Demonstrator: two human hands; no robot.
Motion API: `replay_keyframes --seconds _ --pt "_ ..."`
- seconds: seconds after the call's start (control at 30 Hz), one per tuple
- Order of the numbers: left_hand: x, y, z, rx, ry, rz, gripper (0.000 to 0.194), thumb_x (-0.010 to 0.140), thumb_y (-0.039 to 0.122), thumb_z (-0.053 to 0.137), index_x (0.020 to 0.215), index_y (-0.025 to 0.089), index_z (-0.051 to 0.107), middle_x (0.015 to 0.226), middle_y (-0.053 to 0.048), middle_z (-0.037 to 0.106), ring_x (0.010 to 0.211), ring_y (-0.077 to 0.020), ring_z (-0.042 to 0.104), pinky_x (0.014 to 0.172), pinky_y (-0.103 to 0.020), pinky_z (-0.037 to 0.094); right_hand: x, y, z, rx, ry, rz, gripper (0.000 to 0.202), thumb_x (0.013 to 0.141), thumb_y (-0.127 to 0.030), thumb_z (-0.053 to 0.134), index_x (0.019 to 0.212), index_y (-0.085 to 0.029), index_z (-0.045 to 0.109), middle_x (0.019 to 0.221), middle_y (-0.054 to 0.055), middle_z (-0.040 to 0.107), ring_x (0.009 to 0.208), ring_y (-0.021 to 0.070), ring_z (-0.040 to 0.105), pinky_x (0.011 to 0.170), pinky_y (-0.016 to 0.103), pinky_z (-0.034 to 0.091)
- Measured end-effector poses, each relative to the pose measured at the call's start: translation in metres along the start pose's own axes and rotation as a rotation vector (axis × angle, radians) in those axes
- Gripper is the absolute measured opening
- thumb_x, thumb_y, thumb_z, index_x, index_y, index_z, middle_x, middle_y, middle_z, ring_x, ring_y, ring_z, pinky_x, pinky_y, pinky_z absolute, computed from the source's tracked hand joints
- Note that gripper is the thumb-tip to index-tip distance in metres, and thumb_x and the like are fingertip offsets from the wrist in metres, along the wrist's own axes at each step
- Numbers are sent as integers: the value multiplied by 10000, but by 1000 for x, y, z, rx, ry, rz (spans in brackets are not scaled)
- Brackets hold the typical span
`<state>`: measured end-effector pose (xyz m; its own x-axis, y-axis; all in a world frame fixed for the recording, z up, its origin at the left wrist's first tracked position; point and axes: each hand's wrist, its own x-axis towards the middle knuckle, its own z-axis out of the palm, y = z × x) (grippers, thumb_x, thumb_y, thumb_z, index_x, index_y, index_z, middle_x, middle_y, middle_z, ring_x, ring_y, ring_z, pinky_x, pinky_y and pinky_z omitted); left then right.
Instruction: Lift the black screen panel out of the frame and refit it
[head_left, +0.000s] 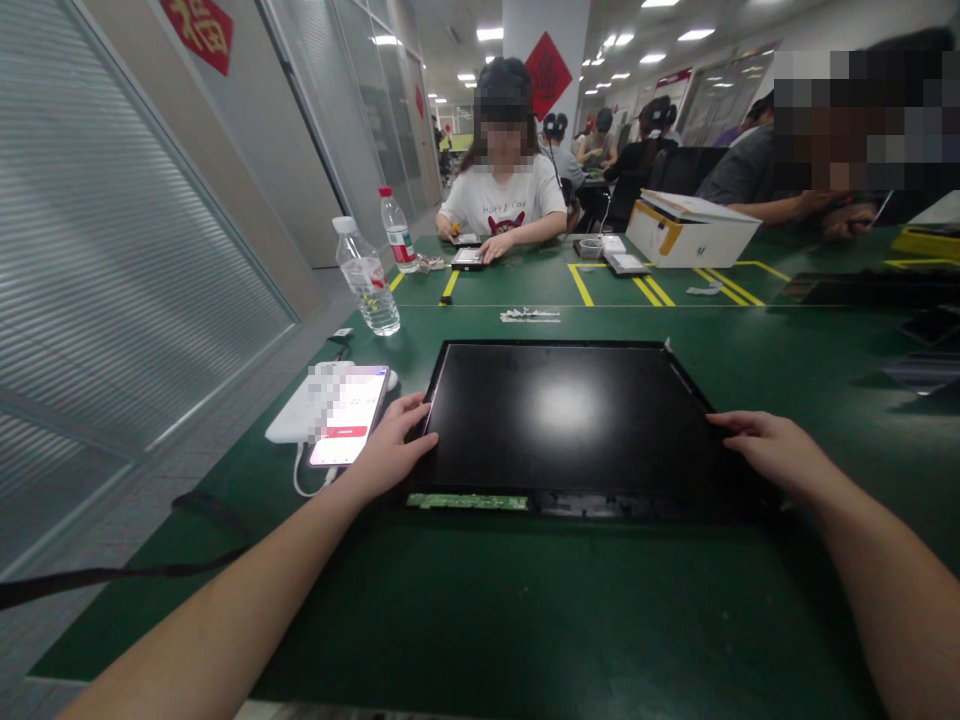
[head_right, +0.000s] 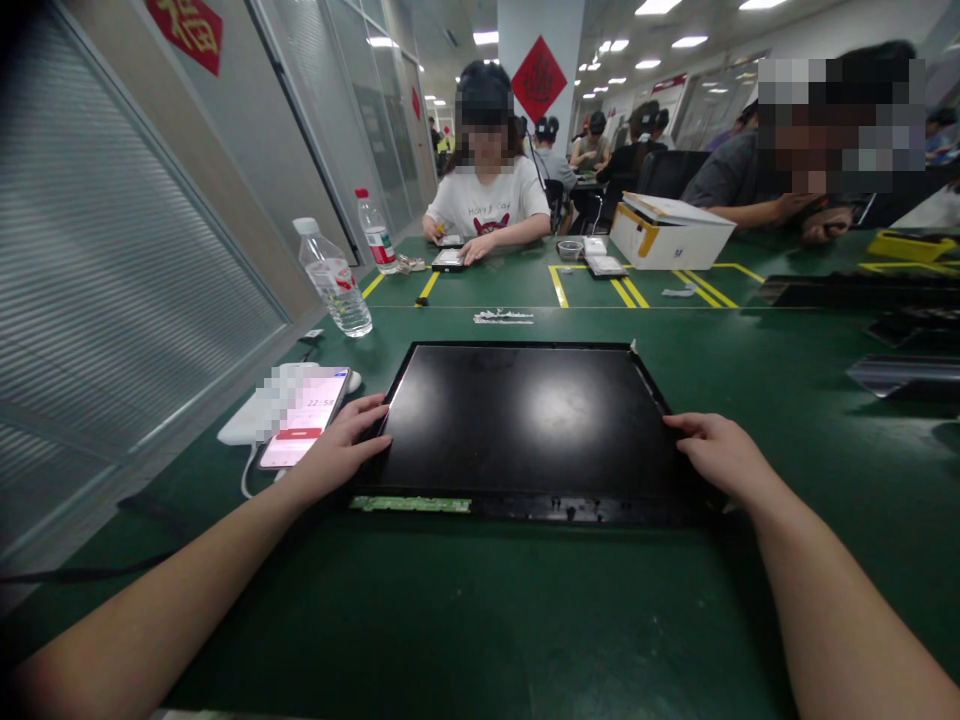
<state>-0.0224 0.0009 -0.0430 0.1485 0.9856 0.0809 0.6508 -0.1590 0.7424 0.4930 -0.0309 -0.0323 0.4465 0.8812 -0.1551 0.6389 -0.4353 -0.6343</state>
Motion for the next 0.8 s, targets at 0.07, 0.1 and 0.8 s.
replay_keyframes --seconds 0.07,0.1,0.8 --pt "0 0 0 83 -19 22 538 858 395 662 1344 177 734 1597 -157 511 1525 -402 451 1302 -560 312 1 1 1 -4 -2 25 431 701 -159 596 1078 -187 802 1088 101 815 1030 285 739 1001 394 520" --pt "0 0 0 120 -22 34 529 871 386 649 1353 182 725 1600 -153 512 1523 -395 458 1297 -564 323 2 1 1 -4 -5 36 442 700 -160 596 1091 -184 802 1093 102 815 1032 284 740 1003 391 520" --pt "-14 25 -28 379 -353 372 565 946 450 729 1464 232 670 1641 -183 495 1492 -405 482 1200 -620 432 -8 -14 -1 -70 35 38 366 755 -170 608 1049 -175 826 906 70 810 823 244 727 787 328 519"
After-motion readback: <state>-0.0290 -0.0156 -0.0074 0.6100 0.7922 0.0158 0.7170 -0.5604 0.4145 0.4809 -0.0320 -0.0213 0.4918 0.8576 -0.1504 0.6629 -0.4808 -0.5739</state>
